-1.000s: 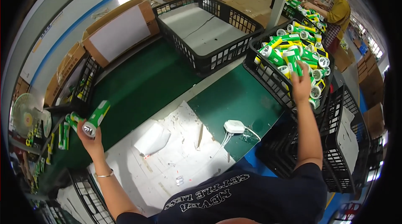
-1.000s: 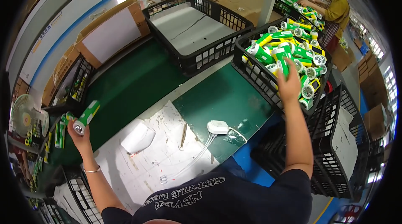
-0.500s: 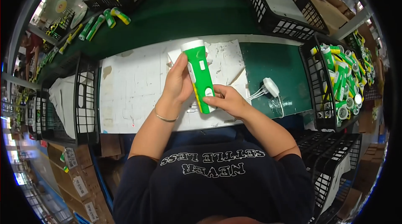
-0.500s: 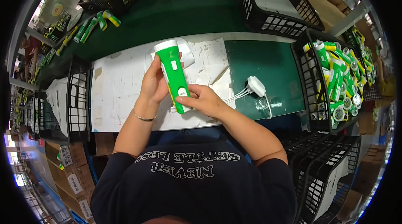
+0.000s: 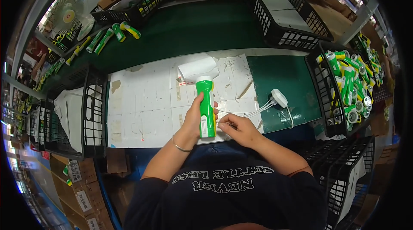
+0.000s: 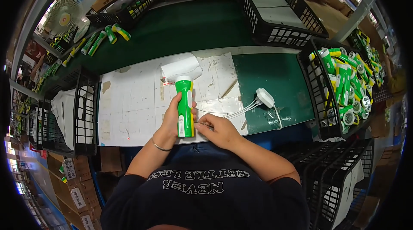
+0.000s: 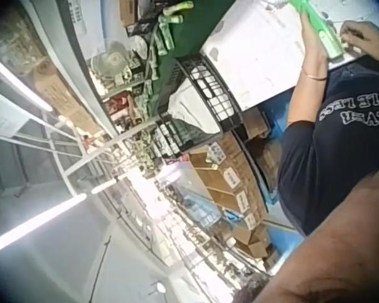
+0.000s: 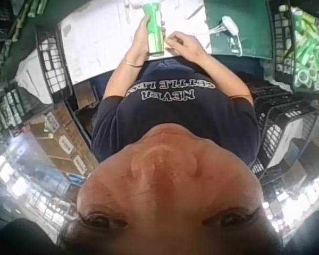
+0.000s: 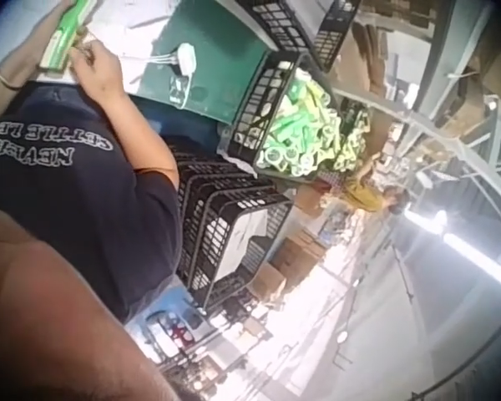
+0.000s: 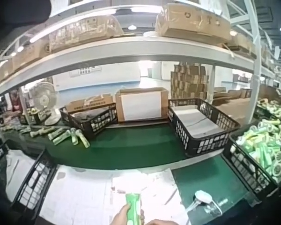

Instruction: Testing and inspecting the functionality of portable LED flashlights on an assembly line.

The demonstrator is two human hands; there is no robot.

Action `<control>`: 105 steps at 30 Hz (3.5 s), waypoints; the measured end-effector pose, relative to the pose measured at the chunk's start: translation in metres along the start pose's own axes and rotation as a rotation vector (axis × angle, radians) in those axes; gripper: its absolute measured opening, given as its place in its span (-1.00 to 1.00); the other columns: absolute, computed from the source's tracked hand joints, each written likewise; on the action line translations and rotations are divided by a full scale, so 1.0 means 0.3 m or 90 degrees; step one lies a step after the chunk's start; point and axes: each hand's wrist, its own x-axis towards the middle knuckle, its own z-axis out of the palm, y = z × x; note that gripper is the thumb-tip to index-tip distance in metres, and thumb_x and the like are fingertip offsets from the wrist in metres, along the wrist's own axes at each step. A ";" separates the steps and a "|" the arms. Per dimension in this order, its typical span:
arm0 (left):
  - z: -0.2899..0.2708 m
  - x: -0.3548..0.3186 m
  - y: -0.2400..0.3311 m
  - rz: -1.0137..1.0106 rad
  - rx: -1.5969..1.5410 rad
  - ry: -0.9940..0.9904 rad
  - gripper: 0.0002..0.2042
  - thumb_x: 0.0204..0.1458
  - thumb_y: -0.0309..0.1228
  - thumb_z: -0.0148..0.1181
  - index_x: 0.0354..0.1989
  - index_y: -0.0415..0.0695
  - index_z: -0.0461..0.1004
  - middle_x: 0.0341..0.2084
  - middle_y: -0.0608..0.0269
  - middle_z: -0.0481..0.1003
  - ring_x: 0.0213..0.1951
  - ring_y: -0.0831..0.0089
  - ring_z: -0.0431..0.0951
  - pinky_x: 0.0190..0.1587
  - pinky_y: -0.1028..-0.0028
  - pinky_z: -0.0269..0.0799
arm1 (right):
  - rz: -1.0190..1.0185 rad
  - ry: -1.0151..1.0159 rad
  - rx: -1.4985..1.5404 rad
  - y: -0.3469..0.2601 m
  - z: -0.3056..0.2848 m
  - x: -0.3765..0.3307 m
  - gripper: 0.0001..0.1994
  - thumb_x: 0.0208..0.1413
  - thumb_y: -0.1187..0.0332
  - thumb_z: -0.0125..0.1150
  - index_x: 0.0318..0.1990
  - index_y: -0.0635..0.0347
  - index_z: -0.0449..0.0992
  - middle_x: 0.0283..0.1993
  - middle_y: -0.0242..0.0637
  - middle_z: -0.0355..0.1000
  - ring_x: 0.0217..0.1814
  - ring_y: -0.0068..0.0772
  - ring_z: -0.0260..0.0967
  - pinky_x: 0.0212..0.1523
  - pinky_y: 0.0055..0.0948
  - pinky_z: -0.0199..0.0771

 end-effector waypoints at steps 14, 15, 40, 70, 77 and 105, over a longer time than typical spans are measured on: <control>0.000 -0.025 -0.015 0.023 0.060 -0.050 -0.69 0.15 -0.12 -0.08 -0.15 -0.12 0.26 -0.44 0.17 0.43 -0.53 0.45 0.44 -0.52 0.48 0.43 | -0.175 0.104 -0.269 -0.030 -0.028 0.000 -0.82 0.10 0.29 -0.04 -0.37 0.19 0.41 -0.40 -0.13 0.38 -0.36 -0.02 0.36 -0.38 -0.20 0.37; 0.022 -0.038 -0.006 0.042 0.089 -0.033 -0.71 0.16 -0.15 -0.08 -0.13 -0.11 0.25 -0.40 0.17 0.43 -0.49 0.46 0.45 -0.49 0.49 0.43 | -0.203 0.134 -0.322 -0.047 -0.024 0.005 -0.85 0.07 0.33 0.02 -0.37 0.22 0.43 -0.43 -0.13 0.36 -0.40 -0.03 0.34 -0.42 -0.27 0.35; 0.004 -0.038 0.032 0.243 0.140 -0.102 -0.33 0.13 0.20 -0.40 -0.16 -0.24 0.36 -0.42 0.11 0.43 -0.44 0.46 0.45 -0.41 0.48 0.41 | -0.368 0.157 -0.312 -0.102 0.060 0.046 -0.66 -0.21 0.25 0.40 -0.67 0.10 0.28 -0.68 -0.38 0.22 -0.69 -0.36 0.22 -0.67 -0.44 0.18; -0.052 -0.329 0.245 0.429 1.289 -0.007 -0.66 -0.23 -0.39 0.21 -0.20 -0.09 0.39 -0.38 0.16 0.48 -0.31 0.17 0.50 -0.29 0.33 0.42 | -0.070 -0.067 0.067 -0.077 -0.208 0.108 -0.33 -0.32 0.37 0.46 0.08 -0.04 0.34 -0.35 -0.53 0.29 -0.56 -0.80 -0.13 -0.56 -0.76 -0.05; -0.078 -0.258 0.160 0.289 0.885 -0.157 -0.47 -0.20 -0.37 0.23 0.02 -0.23 0.26 -0.22 -0.02 0.45 -0.17 0.17 0.48 -0.10 0.36 0.37 | -0.044 -0.140 0.233 -0.042 -0.105 0.194 -0.34 -0.18 0.51 0.30 0.16 0.16 0.19 -0.21 -0.38 0.40 -0.48 -0.81 0.17 -0.42 -0.80 0.17; -0.084 -0.250 0.155 0.034 -0.016 -0.289 -0.20 -0.32 -0.53 -0.07 0.28 -0.24 -0.11 -0.05 -0.05 0.24 -0.09 0.17 0.36 -0.10 0.23 0.39 | -0.159 0.151 -0.375 0.082 0.013 0.278 -0.65 -0.09 0.14 0.23 -0.16 0.10 0.48 -0.27 -0.24 0.43 -0.23 -0.24 0.42 -0.23 -0.34 0.42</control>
